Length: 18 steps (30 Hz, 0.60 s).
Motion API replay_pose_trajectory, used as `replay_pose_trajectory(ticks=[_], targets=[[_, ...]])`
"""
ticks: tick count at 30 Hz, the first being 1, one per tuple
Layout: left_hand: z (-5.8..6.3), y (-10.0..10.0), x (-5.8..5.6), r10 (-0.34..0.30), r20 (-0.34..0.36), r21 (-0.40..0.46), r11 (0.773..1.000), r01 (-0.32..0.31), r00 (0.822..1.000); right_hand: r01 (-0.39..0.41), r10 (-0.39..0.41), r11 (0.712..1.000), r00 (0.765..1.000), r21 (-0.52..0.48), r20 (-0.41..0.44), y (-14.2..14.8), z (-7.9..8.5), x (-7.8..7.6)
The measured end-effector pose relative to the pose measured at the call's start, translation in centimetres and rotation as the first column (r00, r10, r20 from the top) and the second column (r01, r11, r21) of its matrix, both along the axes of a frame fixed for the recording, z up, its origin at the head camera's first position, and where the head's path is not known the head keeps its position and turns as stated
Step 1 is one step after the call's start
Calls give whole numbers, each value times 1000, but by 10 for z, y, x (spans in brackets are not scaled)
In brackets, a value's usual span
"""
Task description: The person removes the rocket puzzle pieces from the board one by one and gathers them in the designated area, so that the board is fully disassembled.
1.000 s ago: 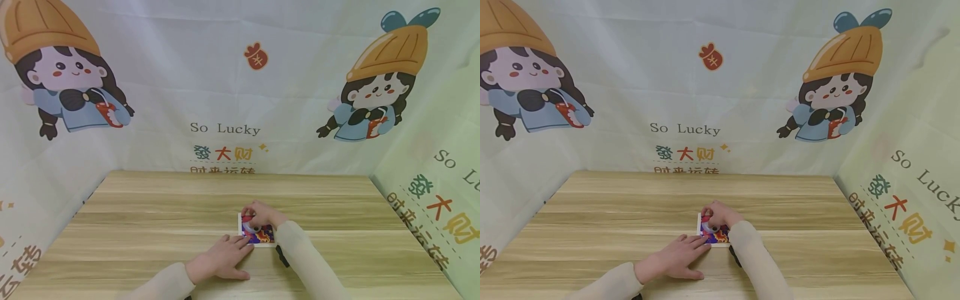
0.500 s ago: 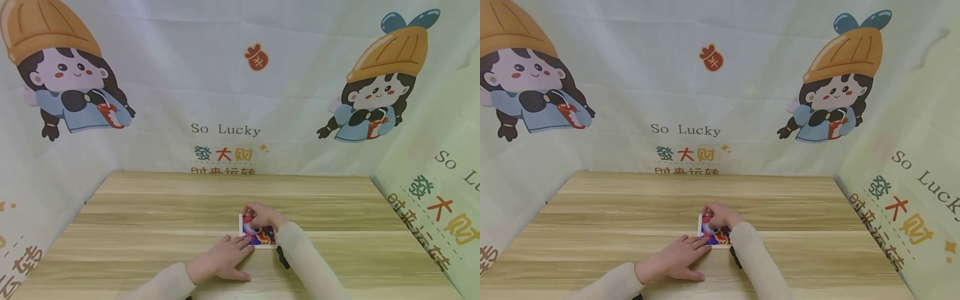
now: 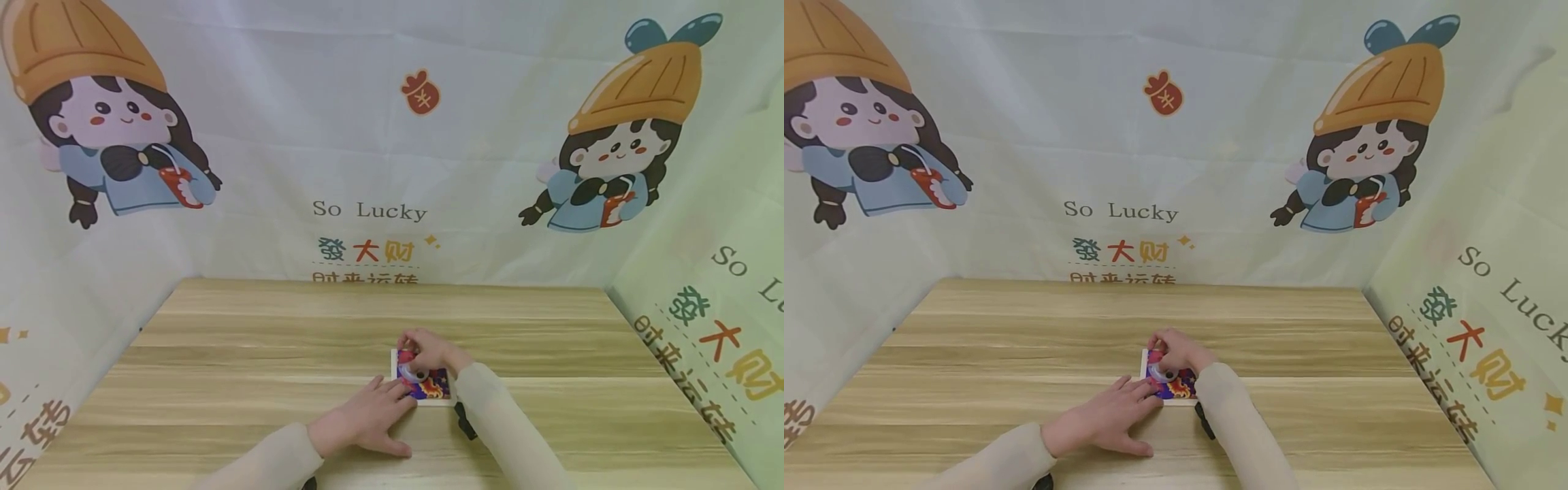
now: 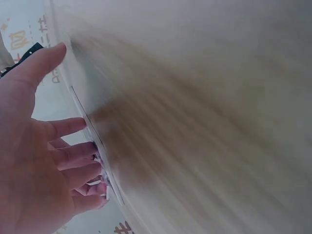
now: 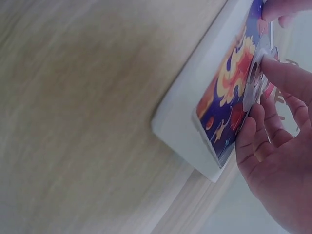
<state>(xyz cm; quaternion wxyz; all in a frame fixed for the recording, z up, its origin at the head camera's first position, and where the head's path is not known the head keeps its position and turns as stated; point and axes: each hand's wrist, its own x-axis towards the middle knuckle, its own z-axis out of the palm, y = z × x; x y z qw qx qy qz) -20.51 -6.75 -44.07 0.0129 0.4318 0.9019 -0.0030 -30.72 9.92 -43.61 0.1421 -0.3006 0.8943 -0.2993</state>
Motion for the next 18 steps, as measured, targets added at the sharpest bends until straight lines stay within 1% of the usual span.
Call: replay_pose_trajectory(ticks=[4, 9, 13, 18], targets=[[-2, -1, -3, -16, 15, 35, 999, 16, 1000, -11, 11, 1000, 1000, -6, -15, 0, -1, -1], [-3, -1, -5, -23, 12, 32, 999, 23, 1000, -1, 1, 1000, 1000, -10, -3, 1, 0, 0], [-5, -1, -6, -25, 4, 32, 999, 25, 1000, 8, -8, 1000, 1000, -28, 19, 2, 1, 1], [-6, -2, -7, -23, 10, 43, 999, 23, 1000, 25, -20, 997, 998, -77, 66, 2, -1, 0]])
